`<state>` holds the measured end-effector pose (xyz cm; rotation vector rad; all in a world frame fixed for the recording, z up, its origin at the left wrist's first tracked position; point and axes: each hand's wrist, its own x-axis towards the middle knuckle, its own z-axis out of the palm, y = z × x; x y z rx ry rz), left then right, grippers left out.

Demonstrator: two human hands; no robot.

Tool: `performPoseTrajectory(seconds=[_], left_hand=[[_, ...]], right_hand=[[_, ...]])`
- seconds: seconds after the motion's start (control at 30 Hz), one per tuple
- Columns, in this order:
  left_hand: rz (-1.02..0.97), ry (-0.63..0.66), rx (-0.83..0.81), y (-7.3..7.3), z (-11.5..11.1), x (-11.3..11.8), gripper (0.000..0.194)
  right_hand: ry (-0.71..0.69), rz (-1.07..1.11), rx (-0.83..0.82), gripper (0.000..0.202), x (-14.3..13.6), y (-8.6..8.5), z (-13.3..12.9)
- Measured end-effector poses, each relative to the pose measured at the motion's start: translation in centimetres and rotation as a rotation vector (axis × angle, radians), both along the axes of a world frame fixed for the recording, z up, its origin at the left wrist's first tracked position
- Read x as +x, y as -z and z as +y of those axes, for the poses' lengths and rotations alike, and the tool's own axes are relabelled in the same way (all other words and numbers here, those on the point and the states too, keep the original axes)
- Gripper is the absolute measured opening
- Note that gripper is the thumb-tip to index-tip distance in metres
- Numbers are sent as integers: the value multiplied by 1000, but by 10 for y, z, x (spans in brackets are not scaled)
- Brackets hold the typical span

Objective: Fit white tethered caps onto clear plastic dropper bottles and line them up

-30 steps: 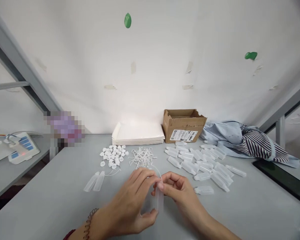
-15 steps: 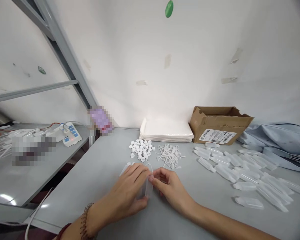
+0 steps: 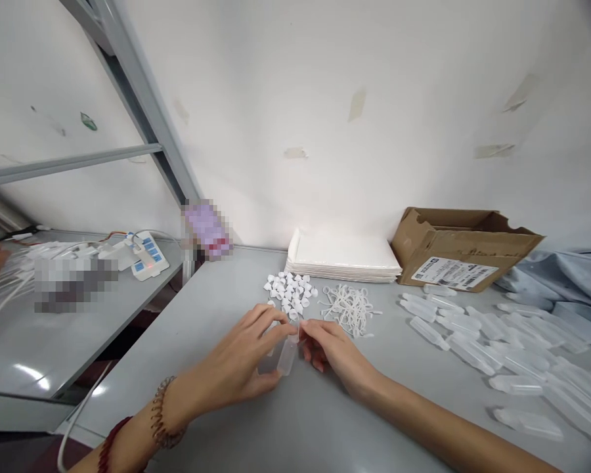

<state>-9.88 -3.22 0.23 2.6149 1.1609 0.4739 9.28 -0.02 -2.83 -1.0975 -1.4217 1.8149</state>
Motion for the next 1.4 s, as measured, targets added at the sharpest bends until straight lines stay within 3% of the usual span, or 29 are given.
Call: performPoseTrajectory(seconds=[0.2,0.47,0.7,1.13,1.4], left_hand=[[-15,18,-15,7,-2,2,57],[-52,-38,-18,13,0,0,46],[-38,-47,-112,8,6,-3,43],[-37,-45,-146,11,16,-10,43],[-7,-76,-189,6,17,-9,44]], right_hand=[[27,-89,99,46,-2,2,0],[79,-117,106,22,-3,7,0],[75,-222,193,13,-3,8,4],[-38,-642,1023,17,4,22,7],[-26,-760,1362,23,4,32,8]])
